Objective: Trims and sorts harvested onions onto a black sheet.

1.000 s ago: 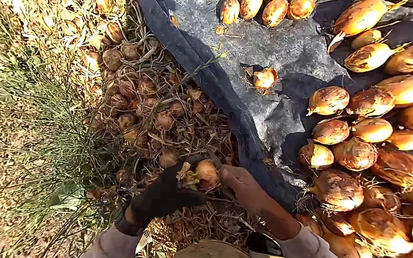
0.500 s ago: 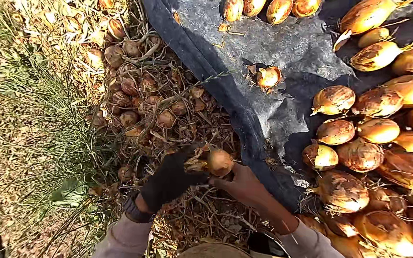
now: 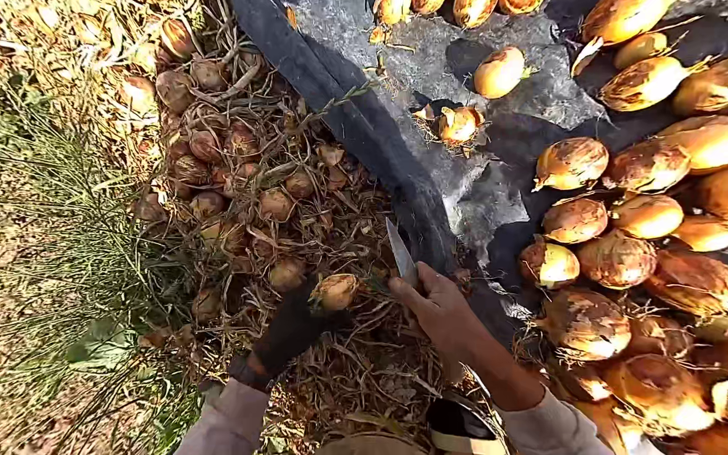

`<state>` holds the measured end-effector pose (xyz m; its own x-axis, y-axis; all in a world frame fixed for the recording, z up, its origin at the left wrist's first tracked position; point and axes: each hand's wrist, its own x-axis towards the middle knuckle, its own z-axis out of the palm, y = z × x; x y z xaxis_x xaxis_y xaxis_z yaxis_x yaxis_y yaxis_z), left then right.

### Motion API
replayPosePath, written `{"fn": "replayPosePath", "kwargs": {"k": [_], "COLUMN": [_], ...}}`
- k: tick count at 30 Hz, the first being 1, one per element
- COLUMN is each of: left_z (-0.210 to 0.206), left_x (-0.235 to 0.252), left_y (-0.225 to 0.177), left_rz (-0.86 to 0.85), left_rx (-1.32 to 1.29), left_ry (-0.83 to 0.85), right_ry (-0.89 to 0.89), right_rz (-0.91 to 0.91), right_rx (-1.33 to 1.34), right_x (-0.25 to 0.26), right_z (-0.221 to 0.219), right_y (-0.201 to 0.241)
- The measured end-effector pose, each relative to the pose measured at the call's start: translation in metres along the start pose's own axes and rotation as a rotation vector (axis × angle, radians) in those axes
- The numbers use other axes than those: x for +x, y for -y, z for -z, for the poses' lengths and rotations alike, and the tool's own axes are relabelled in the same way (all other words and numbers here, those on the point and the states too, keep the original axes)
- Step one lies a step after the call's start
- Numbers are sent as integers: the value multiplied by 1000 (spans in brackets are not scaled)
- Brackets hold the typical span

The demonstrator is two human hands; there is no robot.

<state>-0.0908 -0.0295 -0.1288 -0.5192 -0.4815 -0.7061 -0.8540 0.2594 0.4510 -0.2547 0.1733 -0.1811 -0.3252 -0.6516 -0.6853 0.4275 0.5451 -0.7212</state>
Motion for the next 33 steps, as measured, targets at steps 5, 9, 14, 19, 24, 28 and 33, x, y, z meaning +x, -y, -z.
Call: {"fn": "replayPosePath", "kwargs": {"k": [5,9,14,19,24,28,33], "left_z": [13,22,17,13,34,30,6], "left_x": [-19,-27,-28,-22,-19,-11,14], "left_y": [-38,-47,-44,-42,-60,-62,-47], "left_rz": [-75,-149,-178,-290,-173,-345,-293], "left_rx": [-338,-539,-593,93,26,112,285], "left_ry": [212,338,385,-104,-183,-18,-121], "right_ry": [78,105,276,216,-14,-29,-242], "right_rz": [182,481,448,366,114,110,386], "right_rx": [-116,-37,229,82,-120,-315,-14], "right_x": [-2,1,-6,-14,-1,10,16], "right_z": [-24,-25,-24,-25,-23,-12,16], "right_y": [10,7,2,-2,-16,1,36]}}
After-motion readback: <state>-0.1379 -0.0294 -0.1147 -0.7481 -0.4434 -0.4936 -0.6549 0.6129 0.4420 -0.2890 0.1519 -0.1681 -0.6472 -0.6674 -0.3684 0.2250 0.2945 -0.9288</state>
